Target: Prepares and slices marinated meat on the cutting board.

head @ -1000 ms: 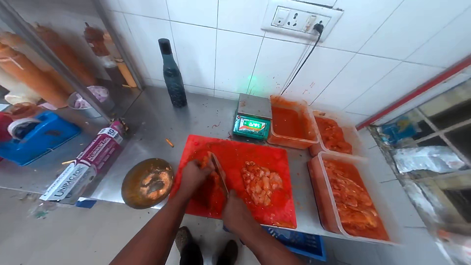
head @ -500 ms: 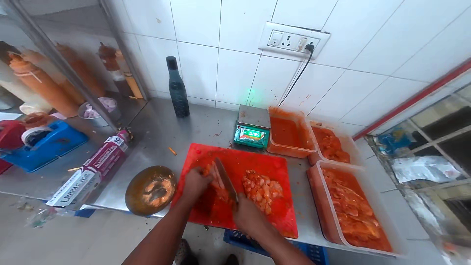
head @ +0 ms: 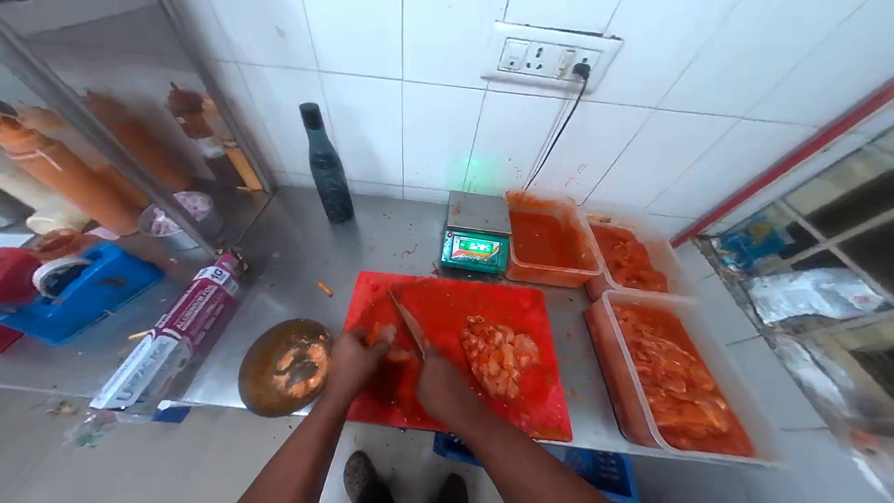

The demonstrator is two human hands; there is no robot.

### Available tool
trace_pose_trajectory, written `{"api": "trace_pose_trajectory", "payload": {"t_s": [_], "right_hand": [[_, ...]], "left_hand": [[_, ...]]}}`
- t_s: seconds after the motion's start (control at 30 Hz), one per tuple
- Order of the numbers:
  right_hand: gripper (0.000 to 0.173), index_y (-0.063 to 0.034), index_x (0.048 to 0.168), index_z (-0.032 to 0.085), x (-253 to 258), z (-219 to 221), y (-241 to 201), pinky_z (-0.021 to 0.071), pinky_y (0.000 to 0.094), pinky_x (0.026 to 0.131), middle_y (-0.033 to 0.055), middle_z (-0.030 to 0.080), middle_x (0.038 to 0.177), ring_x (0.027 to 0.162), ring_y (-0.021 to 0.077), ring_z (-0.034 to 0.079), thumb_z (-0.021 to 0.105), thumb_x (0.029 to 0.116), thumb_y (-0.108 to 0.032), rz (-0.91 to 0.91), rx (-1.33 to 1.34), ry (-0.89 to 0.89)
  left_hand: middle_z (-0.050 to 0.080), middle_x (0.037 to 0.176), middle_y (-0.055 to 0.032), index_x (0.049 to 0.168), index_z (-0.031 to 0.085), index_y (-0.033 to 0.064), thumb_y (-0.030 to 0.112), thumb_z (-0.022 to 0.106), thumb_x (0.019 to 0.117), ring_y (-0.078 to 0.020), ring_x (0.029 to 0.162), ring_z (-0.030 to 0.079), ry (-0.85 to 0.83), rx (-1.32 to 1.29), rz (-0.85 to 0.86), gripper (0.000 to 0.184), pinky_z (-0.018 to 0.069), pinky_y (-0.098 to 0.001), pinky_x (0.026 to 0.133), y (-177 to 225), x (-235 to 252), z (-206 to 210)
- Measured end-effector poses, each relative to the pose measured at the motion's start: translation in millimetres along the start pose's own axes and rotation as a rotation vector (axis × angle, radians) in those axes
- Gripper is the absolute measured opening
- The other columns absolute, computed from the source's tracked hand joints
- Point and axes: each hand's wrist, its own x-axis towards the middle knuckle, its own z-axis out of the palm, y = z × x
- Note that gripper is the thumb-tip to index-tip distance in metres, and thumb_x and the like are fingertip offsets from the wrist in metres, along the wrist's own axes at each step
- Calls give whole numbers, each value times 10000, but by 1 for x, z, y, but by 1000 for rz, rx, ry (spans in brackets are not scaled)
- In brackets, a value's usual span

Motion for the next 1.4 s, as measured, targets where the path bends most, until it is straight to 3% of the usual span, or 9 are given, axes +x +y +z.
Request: {"api": "trace_pose_trajectory", "payload": {"t_s": [0.37, 0.47, 0.67, 0.77, 0.87, 1.0, 1.07, 1.27, 1.4], "right_hand": [[415, -39, 1406, 452, -61, 12, 66, 573, 560, 874, 220, 677, 1145, 1039, 378, 707, 490, 1060, -265, 48, 64, -152], [386, -63, 1326, 516, -73, 0, 90, 574, 514, 719, 178, 667, 985, 806, 324, 697, 462, 1076, -353, 33, 206, -165], [387, -62, 1328, 537, -112, -9, 143, 569, 460, 619, 135, 657, 874, 646, 263, 659, 498, 1076, -353, 151, 388, 14], [376, -67, 1297, 535, -119, -13, 158, 568, 451, 593, 122, 644, 828, 613, 253, 653, 500, 1072, -366, 188, 394, 42], [386, -48, 1288, 536, -128, -11, 169, 572, 462, 603, 131, 648, 814, 617, 262, 659, 511, 1062, -359, 159, 420, 49], [413, -49, 1348, 516, -131, 1, 173, 582, 484, 674, 147, 663, 901, 695, 279, 677, 509, 1058, -342, 104, 491, -39], [421, -35, 1341, 532, -125, 3, 169, 583, 503, 721, 167, 672, 939, 754, 300, 691, 516, 1063, -352, 74, 479, -44], [420, -19, 1312, 575, -110, 6, 143, 555, 553, 851, 207, 704, 1005, 937, 366, 710, 485, 1084, -361, -1, 301, -14], [413, -67, 1348, 523, -98, 11, 110, 578, 540, 836, 175, 720, 1005, 966, 358, 728, 444, 1083, -374, 11, 135, 14]], "left_hand": [[697, 899, -209, 1017, 698, 3, 244, 771, 924, -383, 829, 684, 344, -183, 86, 269, 548, -629, 759, 43, 5, -51], [719, 963, -201, 1063, 723, 19, 300, 774, 922, -370, 908, 703, 234, -106, 133, 319, 558, -625, 834, 59, 28, -42], [713, 1029, -231, 1128, 718, 11, 358, 723, 950, -392, 959, 699, -137, -2, 244, 390, 552, -623, 862, 127, 22, 23], [684, 1217, -237, 1352, 612, 12, 400, 701, 958, -392, 1123, 671, -313, 152, 238, 560, 525, -609, 977, 134, 24, 38], [602, 1356, -207, 1408, 568, 76, 219, 773, 858, -386, 1267, 587, -442, 559, 462, 603, 496, -595, 1043, 107, 29, 27], [523, 1474, -161, 1352, 649, 147, 333, 761, 893, -354, 1399, 473, -560, 752, 769, 508, 415, -537, 1157, 53, 32, 22], [580, 1404, -172, 1312, 664, 109, 389, 667, 959, -353, 1357, 517, -474, 763, 741, 450, 422, -530, 1146, 44, 24, 24], [649, 1309, -188, 1297, 641, 63, 516, 588, 959, -367, 1194, 652, -209, 597, 209, 567, 530, -575, 1000, 32, -21, 38], [661, 1290, -155, 1314, 652, 86, 440, 582, 982, -316, 1192, 654, -98, 524, 325, 490, 511, -513, 1043, 22, -25, 51]]}}
